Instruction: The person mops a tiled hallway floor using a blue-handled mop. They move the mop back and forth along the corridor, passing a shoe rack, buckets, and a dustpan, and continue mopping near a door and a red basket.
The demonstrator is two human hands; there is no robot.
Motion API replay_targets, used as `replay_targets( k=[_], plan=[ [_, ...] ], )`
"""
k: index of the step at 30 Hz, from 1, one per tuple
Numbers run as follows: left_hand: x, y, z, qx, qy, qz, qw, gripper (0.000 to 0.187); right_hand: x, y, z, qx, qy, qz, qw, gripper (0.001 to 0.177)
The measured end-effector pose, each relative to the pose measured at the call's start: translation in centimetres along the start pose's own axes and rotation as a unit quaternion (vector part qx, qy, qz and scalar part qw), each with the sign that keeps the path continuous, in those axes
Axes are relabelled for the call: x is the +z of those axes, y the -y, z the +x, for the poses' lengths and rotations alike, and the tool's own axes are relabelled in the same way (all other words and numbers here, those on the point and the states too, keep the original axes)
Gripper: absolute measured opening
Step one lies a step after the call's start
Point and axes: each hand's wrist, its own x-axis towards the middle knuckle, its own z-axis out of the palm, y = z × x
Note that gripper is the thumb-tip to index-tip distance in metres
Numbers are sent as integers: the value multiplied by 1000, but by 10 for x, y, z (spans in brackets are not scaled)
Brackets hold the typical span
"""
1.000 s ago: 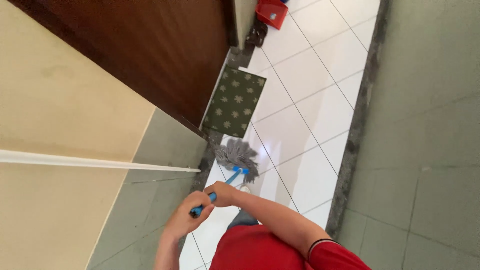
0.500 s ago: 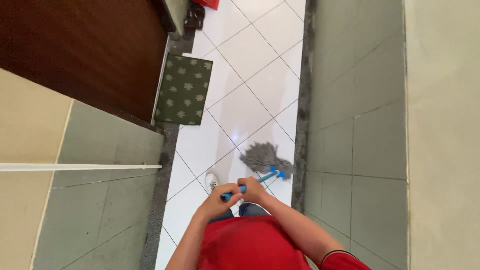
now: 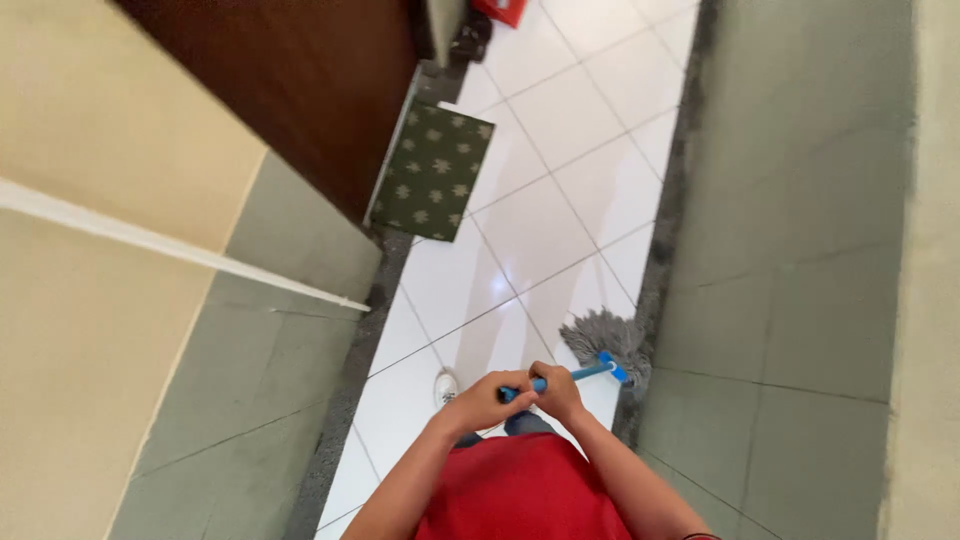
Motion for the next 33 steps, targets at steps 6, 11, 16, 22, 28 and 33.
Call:
replay_targets(
  k=[6,11,16,22,28,33],
  plan=[
    [-95,-46,-82,-11,-104,66,992,25,83,97,71,-122,25,26,992,26],
    [-135,-72,-147,-25,-181,151,972,21,146,194,107,-189,63,93,975,29],
    [-138,-59,-191,-40,-247,248,936,23,191,245,126,-246,193,100,945,27],
    [-129,-93,-193,18,-197,263,944,31,151,289,112,-376,286,128,872,10],
    [-103,-71,-170,85,-149,226,959,30,114,239,72,-316,247,88,912,14],
    [-48,-49,-125,96,-122,165,974,31,94,133,28,-146,169,74,972,28]
  ],
)
